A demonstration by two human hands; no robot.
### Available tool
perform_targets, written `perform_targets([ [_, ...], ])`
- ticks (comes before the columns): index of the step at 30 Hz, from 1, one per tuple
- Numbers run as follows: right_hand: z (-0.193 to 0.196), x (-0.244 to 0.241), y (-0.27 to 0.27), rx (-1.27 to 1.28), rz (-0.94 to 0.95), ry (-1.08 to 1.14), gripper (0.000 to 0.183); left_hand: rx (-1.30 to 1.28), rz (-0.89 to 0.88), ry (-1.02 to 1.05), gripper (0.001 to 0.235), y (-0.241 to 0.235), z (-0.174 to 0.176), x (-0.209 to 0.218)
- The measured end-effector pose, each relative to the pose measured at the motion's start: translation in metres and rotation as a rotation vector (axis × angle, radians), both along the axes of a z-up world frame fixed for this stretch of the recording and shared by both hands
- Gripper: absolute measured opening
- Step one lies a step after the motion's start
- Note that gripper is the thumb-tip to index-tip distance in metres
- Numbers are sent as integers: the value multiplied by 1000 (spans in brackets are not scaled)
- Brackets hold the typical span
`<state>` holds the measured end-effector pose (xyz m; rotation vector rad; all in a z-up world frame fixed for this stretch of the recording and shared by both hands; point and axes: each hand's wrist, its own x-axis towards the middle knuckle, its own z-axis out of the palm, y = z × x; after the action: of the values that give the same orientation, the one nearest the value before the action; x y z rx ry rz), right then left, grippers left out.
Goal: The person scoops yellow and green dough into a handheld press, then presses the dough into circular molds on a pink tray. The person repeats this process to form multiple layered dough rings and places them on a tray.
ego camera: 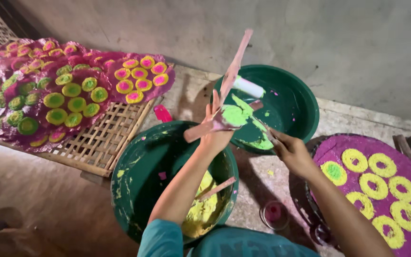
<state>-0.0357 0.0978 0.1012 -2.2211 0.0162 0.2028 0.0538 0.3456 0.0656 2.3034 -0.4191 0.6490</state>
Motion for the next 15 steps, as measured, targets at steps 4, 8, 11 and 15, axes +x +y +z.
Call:
perform_targets([
  [4,-16,-4,16,53,187,-507,41,19,62,-8,86,-2,-20,20],
  [8,-11,-15,5,27,282,-451,45,-639,-395,202,42,17,-57,46],
  [11,4,-3,-9,35,208,-549,41,-1038,-386,538,25,14,-74,48],
  [15,30,-2,6,-128,153,-543,38,-1239,-351,621,26,0,-58,28],
])
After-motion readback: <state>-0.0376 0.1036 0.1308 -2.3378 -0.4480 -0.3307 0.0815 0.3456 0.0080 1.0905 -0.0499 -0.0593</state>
